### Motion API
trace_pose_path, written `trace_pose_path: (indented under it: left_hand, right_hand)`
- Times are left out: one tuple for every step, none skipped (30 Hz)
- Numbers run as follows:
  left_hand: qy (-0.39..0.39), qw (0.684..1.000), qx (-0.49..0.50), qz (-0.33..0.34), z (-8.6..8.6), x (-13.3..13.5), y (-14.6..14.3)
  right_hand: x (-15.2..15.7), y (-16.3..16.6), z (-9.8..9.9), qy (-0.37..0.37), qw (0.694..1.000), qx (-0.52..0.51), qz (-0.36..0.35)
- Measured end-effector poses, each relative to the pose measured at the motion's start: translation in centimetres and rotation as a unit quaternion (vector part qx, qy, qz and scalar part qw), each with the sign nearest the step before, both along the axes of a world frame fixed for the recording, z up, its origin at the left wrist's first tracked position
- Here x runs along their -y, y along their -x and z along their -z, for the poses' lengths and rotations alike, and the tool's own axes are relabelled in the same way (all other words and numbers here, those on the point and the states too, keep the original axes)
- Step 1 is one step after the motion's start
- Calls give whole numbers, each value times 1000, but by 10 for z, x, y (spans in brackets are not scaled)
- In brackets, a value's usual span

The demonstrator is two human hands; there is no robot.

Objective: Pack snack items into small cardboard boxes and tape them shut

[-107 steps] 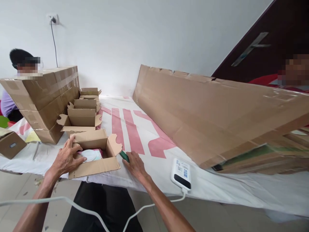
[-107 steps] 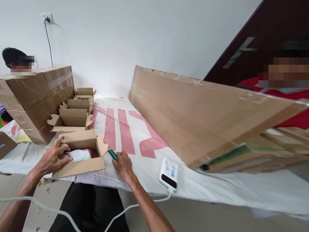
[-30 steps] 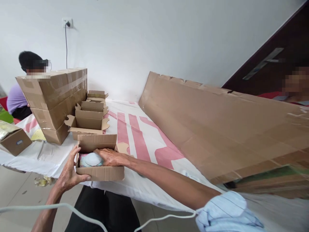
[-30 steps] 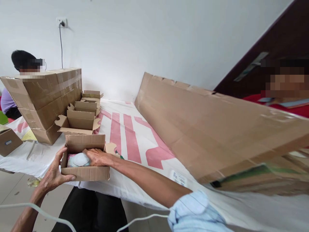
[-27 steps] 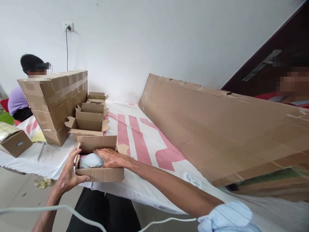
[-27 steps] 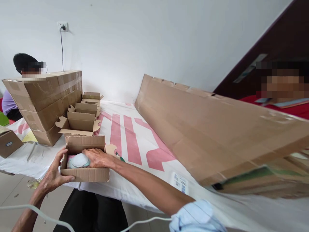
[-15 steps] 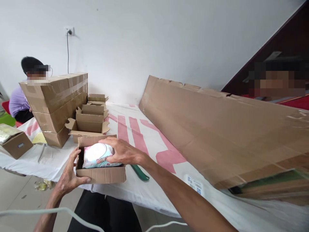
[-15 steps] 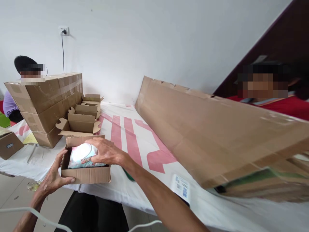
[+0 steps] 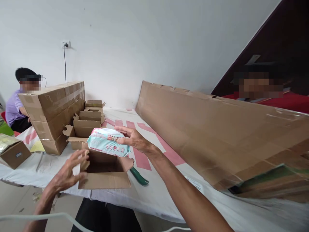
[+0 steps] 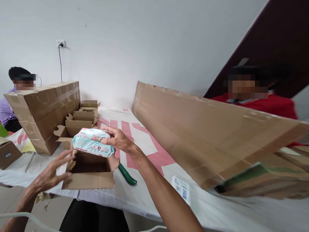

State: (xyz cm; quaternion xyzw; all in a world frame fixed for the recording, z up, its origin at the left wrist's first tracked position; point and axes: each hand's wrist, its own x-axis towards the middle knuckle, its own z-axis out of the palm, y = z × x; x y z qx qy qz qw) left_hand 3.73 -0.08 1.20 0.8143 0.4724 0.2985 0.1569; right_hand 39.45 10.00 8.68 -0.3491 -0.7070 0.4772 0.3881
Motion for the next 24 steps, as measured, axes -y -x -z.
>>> trace_pose_path:
  left_hand:
    - [-13,999,30,-13,-11,-6,2]
    - [-26,998,57,-24,-21,-13,3]
    - [-35,996,77,-25,-29,-20,3]
    - [-40,995,89,-14,-36,-28,1]
    - [-44,994,96,5,-41,-36,-1]
    - [-48,993,101,27,-44,-44,-5]
    - [-52,992,107,47,-45,-50,-8]
    - [-56,990,117,62,-45,-55,-11]
    - [-55,987,130,74,-44,-59,-14]
    - [-49,985,148,80,-42,-61,-16]
    - [-36,981,171,80,-40,-62,-16]
    - [-15,978,197,74,-38,-62,-17]
    - [10,973,222,60,-38,-62,-17]
    - [36,968,247,41,-37,-61,-17]
    - [59,961,271,19,-38,-61,-17]
    - [79,952,295,-3,-39,-61,-18]
    - [95,943,319,-19,-41,-62,-19]
    - [108,934,339,-28,-43,-64,-20]
    - [117,926,357,-31,-46,-66,-21]
    - [123,920,370,-29,-48,-69,-22]
    - [127,918,376,-24,-51,-73,-23]
    - [130,918,375,-18,-52,-77,-23]
    - [133,919,370,-12,-53,-81,-22]
    - [140,922,361,-9,-54,-85,-21]
  right_hand:
    - [-2,3,3,11,1000,-12,-6]
    - [-4,6,6,21,999,-22,-14]
    - [-6,11,9,32,999,-32,-24]
    - [-6,15,11,44,998,-40,-33]
    - [-6,21,13,56,996,-46,-43]
    - [-6,26,14,67,995,-49,-49]
    - [-6,30,15,75,995,-49,-50]
    - [-5,34,16,81,994,-48,-47]
    - [-5,37,17,86,994,-46,-44]
    - [-4,39,18,93,994,-47,-43]
    - [-3,39,20,99,992,-53,-49]
    - [-2,40,21,102,991,-66,-60]
    - [-1,40,23,101,989,-84,-76]
    - [0,40,25,92,986,-103,-91]
    - [0,42,28,74,984,-124,-103]
    - [0,44,31,51,982,-142,-111]
    - [0,48,34,26,981,-158,-113]
    - [-2,53,36,3,980,-170,-108]
    - [-4,58,39,-14,979,-180,-97]
    - [-8,64,41,-27,978,-189,-82]
    - [-12,69,43,-36,978,-197,-65]
    - [-16,74,44,-41,977,-204,-50]
    - [-21,78,46,-45,976,-210,-40]
    - [-26,81,48,-46,975,-214,-34]
